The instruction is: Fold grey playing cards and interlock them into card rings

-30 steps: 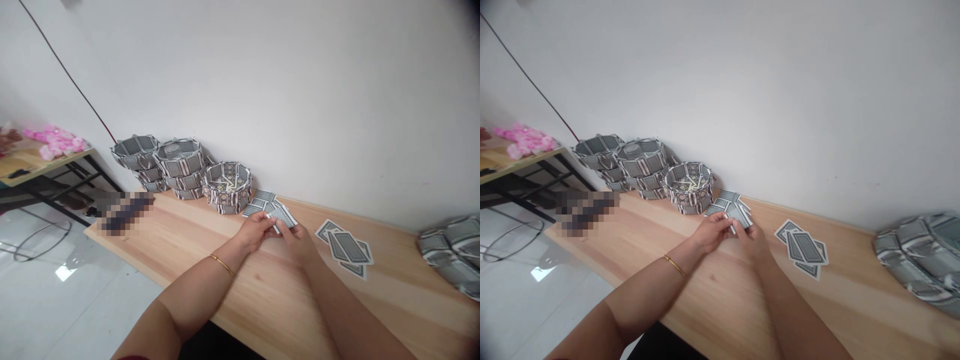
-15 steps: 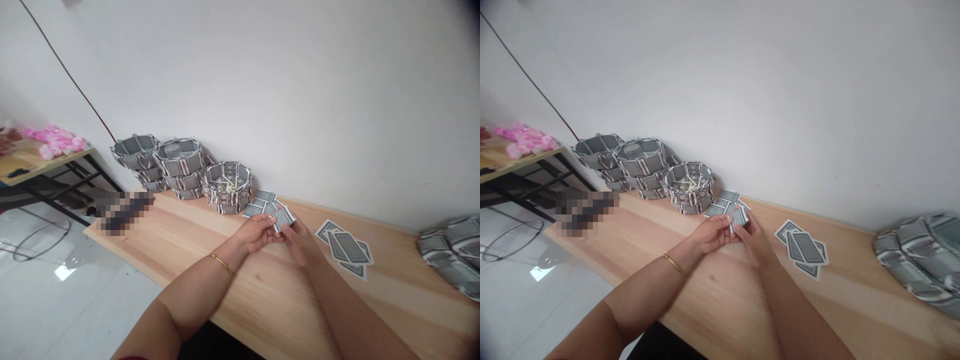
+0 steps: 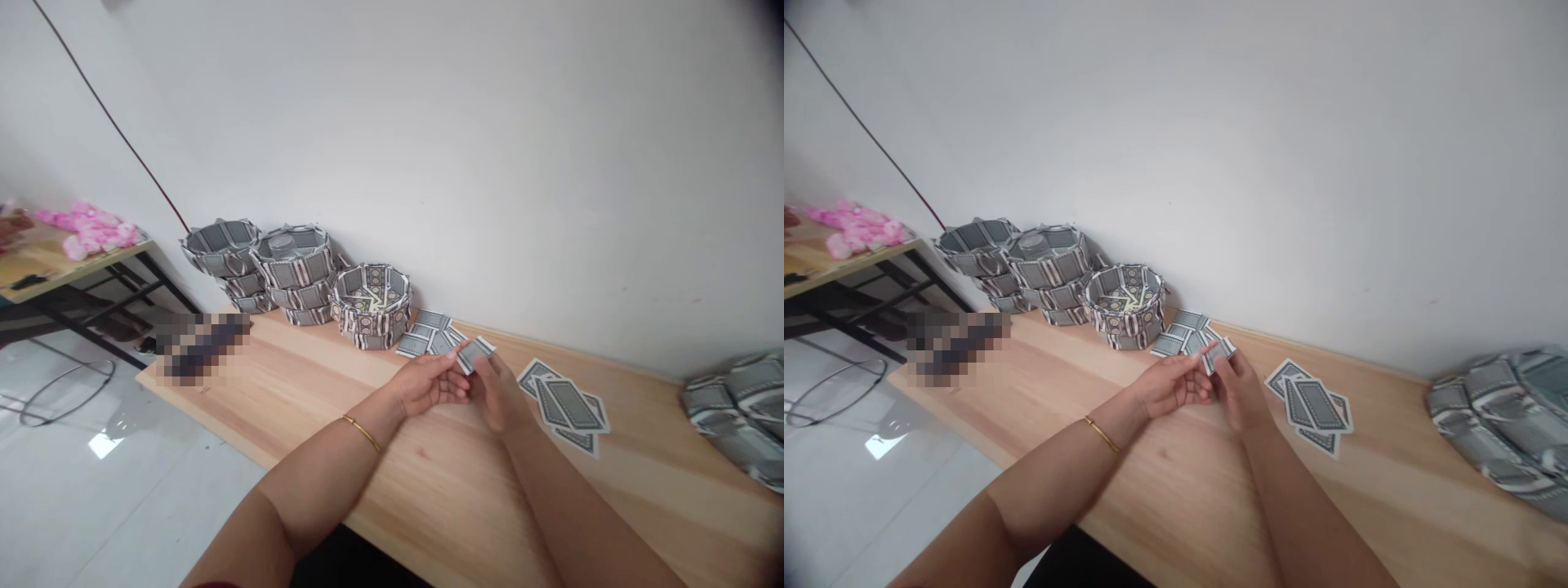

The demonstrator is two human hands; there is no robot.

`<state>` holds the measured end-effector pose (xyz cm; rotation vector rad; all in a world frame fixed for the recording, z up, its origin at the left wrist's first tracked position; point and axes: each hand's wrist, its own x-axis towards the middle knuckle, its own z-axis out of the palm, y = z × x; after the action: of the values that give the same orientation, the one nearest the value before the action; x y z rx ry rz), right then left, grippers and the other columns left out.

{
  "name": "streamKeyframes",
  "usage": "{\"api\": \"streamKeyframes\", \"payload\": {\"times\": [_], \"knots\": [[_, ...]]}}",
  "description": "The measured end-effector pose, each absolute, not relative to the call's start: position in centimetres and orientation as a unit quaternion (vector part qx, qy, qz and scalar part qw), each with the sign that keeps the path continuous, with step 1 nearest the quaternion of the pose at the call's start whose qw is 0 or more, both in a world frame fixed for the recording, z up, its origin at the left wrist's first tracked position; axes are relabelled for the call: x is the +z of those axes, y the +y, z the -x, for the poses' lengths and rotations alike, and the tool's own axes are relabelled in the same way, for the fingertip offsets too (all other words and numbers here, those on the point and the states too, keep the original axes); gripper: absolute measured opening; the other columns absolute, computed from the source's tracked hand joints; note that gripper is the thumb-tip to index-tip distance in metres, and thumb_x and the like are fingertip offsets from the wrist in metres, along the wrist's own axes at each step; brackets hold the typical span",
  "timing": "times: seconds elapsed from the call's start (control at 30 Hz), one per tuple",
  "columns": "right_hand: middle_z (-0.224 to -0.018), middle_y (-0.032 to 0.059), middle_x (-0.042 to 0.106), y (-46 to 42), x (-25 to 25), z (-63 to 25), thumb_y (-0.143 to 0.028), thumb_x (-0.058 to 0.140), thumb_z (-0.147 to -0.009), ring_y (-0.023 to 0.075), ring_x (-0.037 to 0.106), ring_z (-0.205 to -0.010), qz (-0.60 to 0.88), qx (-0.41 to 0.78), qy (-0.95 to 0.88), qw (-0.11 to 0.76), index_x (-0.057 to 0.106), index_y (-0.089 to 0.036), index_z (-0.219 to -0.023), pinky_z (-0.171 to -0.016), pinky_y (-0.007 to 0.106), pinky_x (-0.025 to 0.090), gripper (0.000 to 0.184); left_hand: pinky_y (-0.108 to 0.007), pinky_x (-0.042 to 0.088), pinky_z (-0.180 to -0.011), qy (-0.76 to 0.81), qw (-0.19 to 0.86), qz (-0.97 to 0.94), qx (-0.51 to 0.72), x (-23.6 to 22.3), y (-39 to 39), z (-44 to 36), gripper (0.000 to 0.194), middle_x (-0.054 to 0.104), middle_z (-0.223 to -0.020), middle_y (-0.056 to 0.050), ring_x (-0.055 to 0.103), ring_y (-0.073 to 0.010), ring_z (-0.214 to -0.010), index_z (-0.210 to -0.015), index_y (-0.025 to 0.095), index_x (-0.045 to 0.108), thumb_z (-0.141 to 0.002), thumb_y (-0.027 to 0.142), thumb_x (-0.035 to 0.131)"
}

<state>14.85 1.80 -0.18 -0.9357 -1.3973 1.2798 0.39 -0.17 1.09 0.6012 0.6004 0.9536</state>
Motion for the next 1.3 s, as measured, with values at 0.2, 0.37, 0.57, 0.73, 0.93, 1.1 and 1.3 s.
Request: {"api": "streamKeyframes", "payload": {"times": [0.2, 0.37, 0.57, 0.73, 0.93, 1.1, 1.3], "knots": [[-0.107, 0.0046, 0.063, 1.6, 0.1, -14.4, -0.041, 0.069, -0.072, 0.0198, 0.06, -0.096, 0.366, 0.542, -0.584, 0.481, 0.055, -0.024, -0.113, -0.084, 0.035, 0.05, 0.046, -0.036, 0.053, -0.073, 0.301, 0.787, -0.277, 0.462, 1.4, -0.2, -0.6, 0.054, 0.068, -0.08, -0.008, 0.065, -0.0162, -0.067, -0.114, 0.016, 0.061, -0.077, 0.056, 0.06], [-0.113, 0.0066, 0.061, 1.5, -0.3, -14.2, -0.038, 0.073, -0.068, 0.0223, 0.061, -0.101, 0.364, 0.541, -0.611, 0.45, 0.049, -0.024, -0.124, -0.089, 0.039, 0.05, 0.062, -0.032, 0.051, -0.075, 0.294, 0.771, -0.294, 0.482, 1.4, -0.2, -0.7, 0.053, 0.068, -0.091, -0.012, 0.064, -0.0176, -0.079, -0.102, 0.013, 0.065, -0.072, 0.056, 0.065], [-0.122, 0.0079, 0.054, 1.6, -0.9, -14.4, -0.036, 0.072, -0.069, 0.0241, 0.054, -0.112, 0.383, 0.393, -0.71, 0.442, 0.052, -0.025, -0.121, -0.092, 0.04, 0.049, 0.057, -0.027, 0.047, -0.071, 0.272, 0.78, -0.315, 0.466, 0.9, 0.1, -0.5, 0.039, 0.069, -0.086, -0.013, 0.064, -0.015, -0.071, -0.09, 0.008, 0.066, -0.069, 0.04, 0.074], [-0.121, 0.0083, 0.053, 1.6, -1.0, -14.5, -0.037, 0.073, -0.068, 0.0238, 0.055, -0.109, 0.384, 0.36, -0.72, 0.453, 0.051, -0.025, -0.123, -0.093, 0.04, 0.047, 0.061, -0.026, 0.047, -0.067, 0.257, 0.775, -0.321, 0.479, 1.4, 0.0, -0.4, 0.036, 0.069, -0.081, -0.013, 0.064, -0.0161, -0.069, -0.087, 0.007, 0.066, -0.068, 0.036, 0.075], [-0.117, 0.0102, 0.058, 1.6, -0.6, -14.9, -0.045, 0.053, -0.083, 0.0213, 0.057, -0.104, 0.44, 0.382, -0.623, 0.522, 0.049, -0.022, -0.123, -0.089, 0.039, 0.048, 0.046, -0.035, 0.049, -0.08, 0.23, 0.774, -0.235, 0.541, 2.3, 0.0, 0.4, 0.03, 0.067, -0.081, -0.009, 0.065, -0.0178, -0.075, -0.094, 0.009, 0.063, -0.078, 0.034, 0.065], [-0.117, 0.0132, 0.059, 2.0, -0.8, -15.2, -0.039, 0.043, -0.089, 0.0249, 0.054, -0.109, 0.506, 0.201, -0.672, 0.502, 0.054, -0.018, -0.12, -0.094, 0.045, 0.042, 0.04, -0.028, 0.05, -0.071, 0.174, 0.8, -0.196, 0.539, 3.3, 0.1, 1.9, 0.046, 0.067, -0.081, -0.01, 0.063, -0.0154, -0.069, -0.104, 0.006, 0.061, -0.08, 0.046, 0.054], [-0.139, 0.0123, 0.045, 1.6, -1.9, -14.9, -0.032, 0.046, -0.084, 0.0316, 0.039, -0.126, 0.53, 0.04, -0.794, 0.295, 0.05, -0.023, -0.129, -0.101, 0.052, 0.03, 0.047, -0.026, 0.044, -0.05, 0.143, 0.837, -0.347, 0.399, 3.6, -1.3, 2.8, 0.072, 0.065, -0.071, -0.011, 0.061, -0.0186, -0.057, -0.103, 0.008, 0.062, -0.054, 0.06, 0.066]]}}
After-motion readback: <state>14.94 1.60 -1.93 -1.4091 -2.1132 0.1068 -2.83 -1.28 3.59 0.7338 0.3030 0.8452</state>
